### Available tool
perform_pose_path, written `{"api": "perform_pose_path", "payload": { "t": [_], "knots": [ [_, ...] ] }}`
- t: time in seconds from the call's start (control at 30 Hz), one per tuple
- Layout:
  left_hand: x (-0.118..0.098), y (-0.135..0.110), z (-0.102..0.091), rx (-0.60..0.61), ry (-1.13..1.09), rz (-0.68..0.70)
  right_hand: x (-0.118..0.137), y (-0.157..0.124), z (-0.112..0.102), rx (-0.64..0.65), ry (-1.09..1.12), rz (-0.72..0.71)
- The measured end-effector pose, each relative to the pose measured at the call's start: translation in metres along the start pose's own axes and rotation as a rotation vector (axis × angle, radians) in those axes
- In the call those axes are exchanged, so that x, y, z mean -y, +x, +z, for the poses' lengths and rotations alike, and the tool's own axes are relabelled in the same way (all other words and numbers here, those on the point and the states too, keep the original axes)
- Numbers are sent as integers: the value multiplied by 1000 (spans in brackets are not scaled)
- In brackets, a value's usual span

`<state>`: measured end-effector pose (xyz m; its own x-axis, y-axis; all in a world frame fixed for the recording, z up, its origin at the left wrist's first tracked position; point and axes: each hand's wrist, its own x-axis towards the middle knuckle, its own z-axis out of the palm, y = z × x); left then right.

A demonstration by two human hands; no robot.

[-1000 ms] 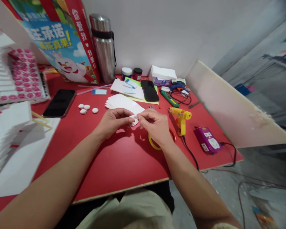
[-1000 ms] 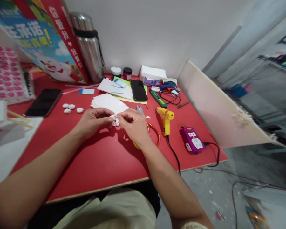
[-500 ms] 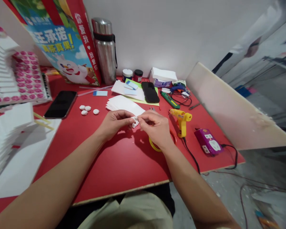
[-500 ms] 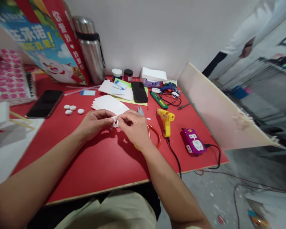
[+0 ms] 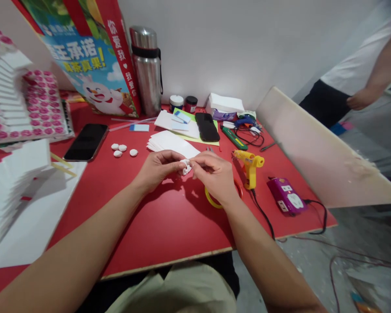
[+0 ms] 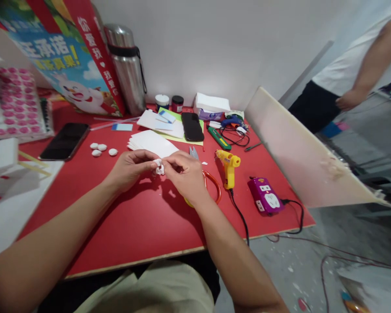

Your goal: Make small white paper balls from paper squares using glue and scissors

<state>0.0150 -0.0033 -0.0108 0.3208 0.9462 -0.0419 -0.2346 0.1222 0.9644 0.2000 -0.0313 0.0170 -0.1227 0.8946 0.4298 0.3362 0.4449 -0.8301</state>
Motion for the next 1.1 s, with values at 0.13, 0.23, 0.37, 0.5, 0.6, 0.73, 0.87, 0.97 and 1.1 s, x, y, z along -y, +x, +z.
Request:
{"api": "perform_pose_path", "payload": {
  "t": [0.13, 0.23, 0.37, 0.5, 0.6, 0.73, 0.87, 0.97, 1.1],
  "knots": [
    [0, 0, 0, -13, 19, 22, 1, 0, -2, 17, -13, -17],
    [0, 0, 0, -15, 24, 38, 1, 0, -3, 25, 22, -14],
    [-1, 0, 1, -37, 43, 60, -1, 0, -3, 34, 38, 0],
    [-2, 1, 2, -57, 44, 74, -2, -1, -1, 29, 31, 11],
    [-2, 1, 2, -64, 64, 96, -3, -1, 0, 31, 39, 8],
    [-3, 0, 2, -70, 91, 125, -2, -2, 0, 31, 42, -6],
    [-4, -1, 3, -81, 120, 152, -1, -2, 0, 37, -16, -29],
    [-4, -1, 4, -89, 137, 163, -1, -2, 1, 46, -27, -35],
    [-3, -1, 5, -100, 144, 174, 0, -4, 1, 56, -25, -8]
  ]
}}
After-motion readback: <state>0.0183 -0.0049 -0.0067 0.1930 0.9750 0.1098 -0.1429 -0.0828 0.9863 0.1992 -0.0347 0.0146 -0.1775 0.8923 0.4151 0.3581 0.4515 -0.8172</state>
